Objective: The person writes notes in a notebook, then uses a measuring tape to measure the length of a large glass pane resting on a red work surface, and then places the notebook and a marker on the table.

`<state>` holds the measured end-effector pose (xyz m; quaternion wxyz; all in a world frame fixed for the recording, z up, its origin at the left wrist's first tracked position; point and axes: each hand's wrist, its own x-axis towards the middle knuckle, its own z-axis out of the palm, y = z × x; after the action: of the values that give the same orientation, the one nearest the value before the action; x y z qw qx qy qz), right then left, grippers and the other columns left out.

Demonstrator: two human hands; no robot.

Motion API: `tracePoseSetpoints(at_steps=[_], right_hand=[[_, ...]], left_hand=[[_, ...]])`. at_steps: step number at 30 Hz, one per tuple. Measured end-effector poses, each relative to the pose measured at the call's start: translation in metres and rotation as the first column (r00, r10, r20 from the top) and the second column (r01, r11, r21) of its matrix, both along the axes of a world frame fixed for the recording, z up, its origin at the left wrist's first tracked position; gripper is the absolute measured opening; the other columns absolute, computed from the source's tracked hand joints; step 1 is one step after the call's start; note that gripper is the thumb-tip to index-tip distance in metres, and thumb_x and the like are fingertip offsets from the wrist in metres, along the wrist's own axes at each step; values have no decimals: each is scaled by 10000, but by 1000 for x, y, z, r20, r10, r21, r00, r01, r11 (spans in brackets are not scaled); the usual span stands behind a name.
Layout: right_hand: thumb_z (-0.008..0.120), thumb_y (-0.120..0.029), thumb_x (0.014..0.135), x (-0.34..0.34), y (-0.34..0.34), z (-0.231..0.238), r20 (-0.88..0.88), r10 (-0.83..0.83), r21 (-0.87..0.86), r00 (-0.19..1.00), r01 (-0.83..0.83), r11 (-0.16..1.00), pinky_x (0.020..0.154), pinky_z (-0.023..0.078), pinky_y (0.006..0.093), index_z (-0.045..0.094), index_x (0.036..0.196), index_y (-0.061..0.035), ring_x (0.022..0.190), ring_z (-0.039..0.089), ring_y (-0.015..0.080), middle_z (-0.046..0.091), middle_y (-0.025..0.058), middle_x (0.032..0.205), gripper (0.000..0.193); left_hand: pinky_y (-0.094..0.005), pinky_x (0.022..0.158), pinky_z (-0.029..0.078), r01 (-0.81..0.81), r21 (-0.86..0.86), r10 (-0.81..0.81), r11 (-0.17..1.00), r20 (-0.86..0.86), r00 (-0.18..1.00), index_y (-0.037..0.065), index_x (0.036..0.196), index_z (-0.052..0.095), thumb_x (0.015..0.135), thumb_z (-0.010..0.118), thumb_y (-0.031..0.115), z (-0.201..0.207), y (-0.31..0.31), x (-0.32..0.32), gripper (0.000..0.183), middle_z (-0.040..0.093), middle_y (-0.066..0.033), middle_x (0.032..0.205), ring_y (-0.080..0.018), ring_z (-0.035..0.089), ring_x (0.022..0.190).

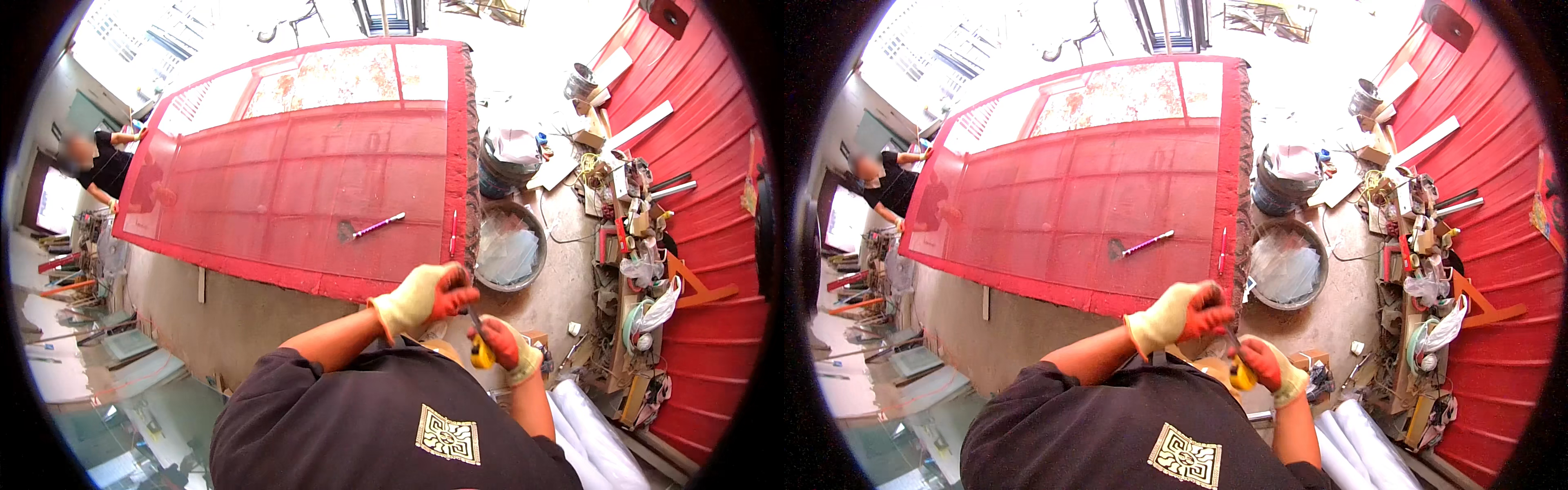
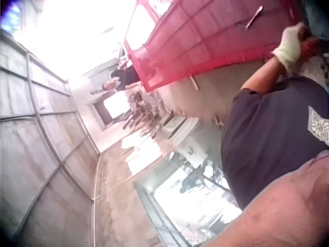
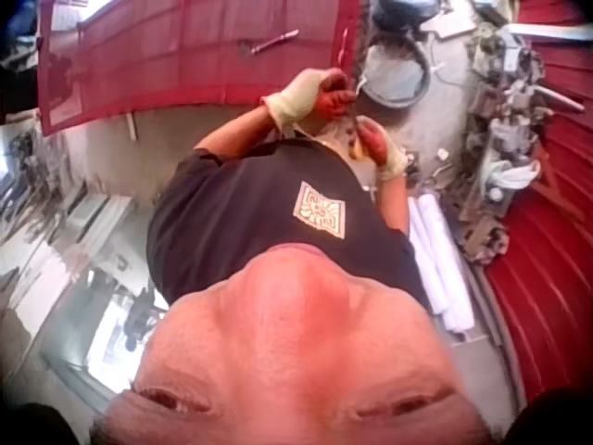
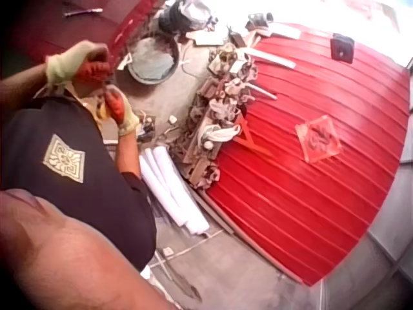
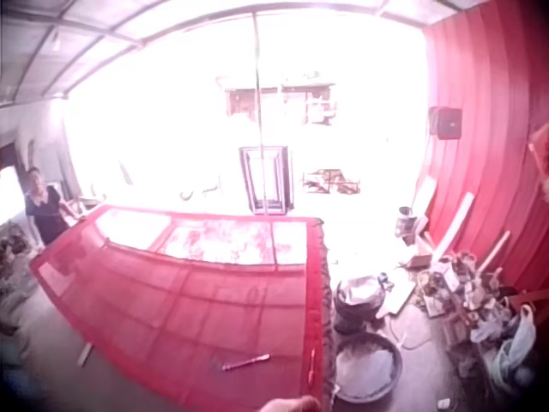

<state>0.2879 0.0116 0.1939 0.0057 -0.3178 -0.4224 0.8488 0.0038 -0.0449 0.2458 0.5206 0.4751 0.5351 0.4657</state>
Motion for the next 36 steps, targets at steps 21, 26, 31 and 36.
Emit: tracePoseSetpoints(at_steps=[21,26,31,36], right_hand=[[607,-452,1118,-50,-112,-57,349,-329,-117,877,389,914,762,589,327,770,1158,-4,846,728,178,767,72,975,478],[595,-379,1123,-168,-19,-88,222,-578,41,785,584,810,677,579,320,740,1174,-29,737,699,175,744,70,918,382],[569,-372,1141,-249,56,-102,273,-619,77,737,624,777,652,518,314,768,1110,-47,728,646,150,720,25,875,382],[561,-364,1148,-296,88,-121,312,-681,84,663,695,714,687,497,317,769,1061,-87,714,620,153,715,9,850,358]], left_hand=[[-479,1047,563,-621,-60,592,782,-240,769,72,1523,599,1057,692,365,-167,154,-393,558,718,-202,1342,-331,711,1146],[-572,1215,425,-425,194,384,884,-821,423,83,1477,664,997,707,315,-208,57,-343,534,636,-220,1523,-419,506,1495],[-607,1305,283,-453,272,371,849,-917,145,104,1523,638,1028,677,323,-245,-20,-343,542,549,-205,1631,-453,430,1557],[-609,1305,287,-424,326,403,845,-909,104,120,1518,638,1036,670,312,-240,-29,-341,520,560,-206,1618,-446,448,1549]])
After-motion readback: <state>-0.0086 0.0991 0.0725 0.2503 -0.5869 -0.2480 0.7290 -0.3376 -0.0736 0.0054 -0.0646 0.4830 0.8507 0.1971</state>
